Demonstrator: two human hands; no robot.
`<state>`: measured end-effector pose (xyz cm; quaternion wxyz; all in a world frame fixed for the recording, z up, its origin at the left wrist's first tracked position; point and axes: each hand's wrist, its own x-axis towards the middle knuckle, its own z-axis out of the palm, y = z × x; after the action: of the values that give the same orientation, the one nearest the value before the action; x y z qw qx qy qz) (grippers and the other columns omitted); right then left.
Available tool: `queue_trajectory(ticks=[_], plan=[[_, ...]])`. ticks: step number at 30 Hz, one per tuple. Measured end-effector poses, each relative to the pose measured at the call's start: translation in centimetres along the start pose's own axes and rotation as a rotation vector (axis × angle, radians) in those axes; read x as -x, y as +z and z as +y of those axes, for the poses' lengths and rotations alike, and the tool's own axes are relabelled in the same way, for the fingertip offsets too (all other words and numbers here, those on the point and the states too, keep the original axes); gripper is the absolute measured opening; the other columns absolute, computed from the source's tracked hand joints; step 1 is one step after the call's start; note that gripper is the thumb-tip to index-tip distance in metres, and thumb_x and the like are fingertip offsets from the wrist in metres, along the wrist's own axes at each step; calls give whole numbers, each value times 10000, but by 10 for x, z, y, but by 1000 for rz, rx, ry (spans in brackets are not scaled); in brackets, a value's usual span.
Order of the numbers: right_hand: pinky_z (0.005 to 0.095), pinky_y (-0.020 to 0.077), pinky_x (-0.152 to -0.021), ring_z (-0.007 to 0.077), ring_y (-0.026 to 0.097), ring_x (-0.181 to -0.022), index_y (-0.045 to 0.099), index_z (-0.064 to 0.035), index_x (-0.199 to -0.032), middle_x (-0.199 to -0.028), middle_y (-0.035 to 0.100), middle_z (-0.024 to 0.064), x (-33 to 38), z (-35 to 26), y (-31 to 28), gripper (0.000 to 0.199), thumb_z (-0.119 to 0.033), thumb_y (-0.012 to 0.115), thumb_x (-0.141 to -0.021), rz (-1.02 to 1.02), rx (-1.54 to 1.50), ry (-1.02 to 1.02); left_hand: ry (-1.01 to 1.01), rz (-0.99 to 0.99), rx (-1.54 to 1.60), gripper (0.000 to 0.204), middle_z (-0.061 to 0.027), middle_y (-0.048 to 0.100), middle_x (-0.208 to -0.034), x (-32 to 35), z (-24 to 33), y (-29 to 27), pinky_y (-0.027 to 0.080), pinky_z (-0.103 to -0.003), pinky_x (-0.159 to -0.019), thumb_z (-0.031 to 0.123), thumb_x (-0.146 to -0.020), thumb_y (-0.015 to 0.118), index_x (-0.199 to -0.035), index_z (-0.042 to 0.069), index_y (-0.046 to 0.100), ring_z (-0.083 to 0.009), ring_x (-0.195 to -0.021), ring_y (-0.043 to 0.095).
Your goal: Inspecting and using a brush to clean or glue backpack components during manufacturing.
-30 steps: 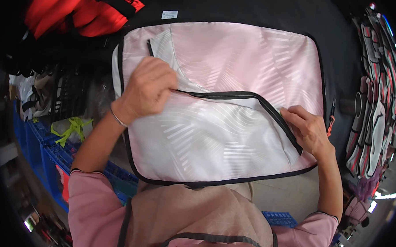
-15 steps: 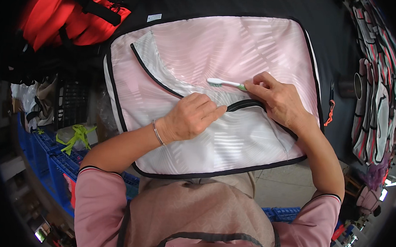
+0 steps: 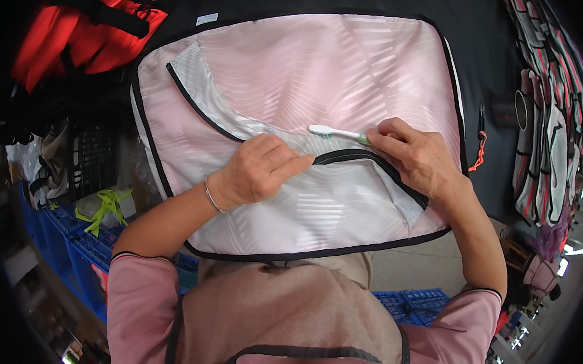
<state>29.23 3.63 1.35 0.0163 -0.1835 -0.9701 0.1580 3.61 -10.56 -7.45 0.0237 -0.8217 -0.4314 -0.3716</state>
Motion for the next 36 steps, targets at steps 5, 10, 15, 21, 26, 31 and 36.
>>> queue_trajectory(ticks=[5,10,15,21,26,31,36], plan=[[334,514,-564,217,644,-712,650,-102,-1086,-975,596,19,48,-7,-20,271,-61,622,-820,-80,68,128,-24,58,27,286,-21,547,-721,3,-1,1,423,-284,-520,-57,-628,648,-887,47,714,-174,-618,495],[333,495,-547,216,642,-688,644,-110,-1117,-971,593,23,75,-10,-19,287,-83,623,-832,-58,124,183,-119,-73,76,304,-31,555,-724,-11,6,-11,438,-316,-575,-54,-614,625,-893,38,703,-208,-634,507],[339,502,-573,229,646,-722,628,-96,-1119,-997,600,31,60,-9,-4,299,-79,624,-821,30,66,145,-273,-147,199,568,-132,615,-981,-76,44,-7,454,-415,-805,35,-644,674,-1206,38,596,-306,-879,591],[335,505,-572,230,643,-704,631,-100,-1132,-989,601,26,79,-14,-2,327,-68,623,-807,49,103,200,-350,-223,296,523,-143,607,-991,-52,57,29,485,-366,-759,-85,-679,587,-1191,24,601,-286,-900,590],[339,499,-559,225,638,-682,638,-95,-1125,-972,602,28,83,-14,1,336,-41,603,-795,99,94,217,-359,-266,268,367,-121,607,-927,-57,58,35,488,-383,-730,-96,-666,569,-1006,14,648,-292,-843,585],[341,493,-556,224,640,-706,618,-78,-1130,-965,586,35,75,-11,7,339,-41,592,-794,107,87,189,-194,-196,451,301,-140,599,-985,-54,56,45,467,-397,-786,-3,-678,635,-977,24,610,-314,-883,576],[357,498,-581,248,642,-734,624,-115,-1156,-994,597,37,70,-8,12,375,-30,613,-792,121,38,190,-150,-298,499,641,-115,574,-1069,-67,89,29,411,-411,-862,238,-632,777,-1208,61,560,-286,-968,545]])
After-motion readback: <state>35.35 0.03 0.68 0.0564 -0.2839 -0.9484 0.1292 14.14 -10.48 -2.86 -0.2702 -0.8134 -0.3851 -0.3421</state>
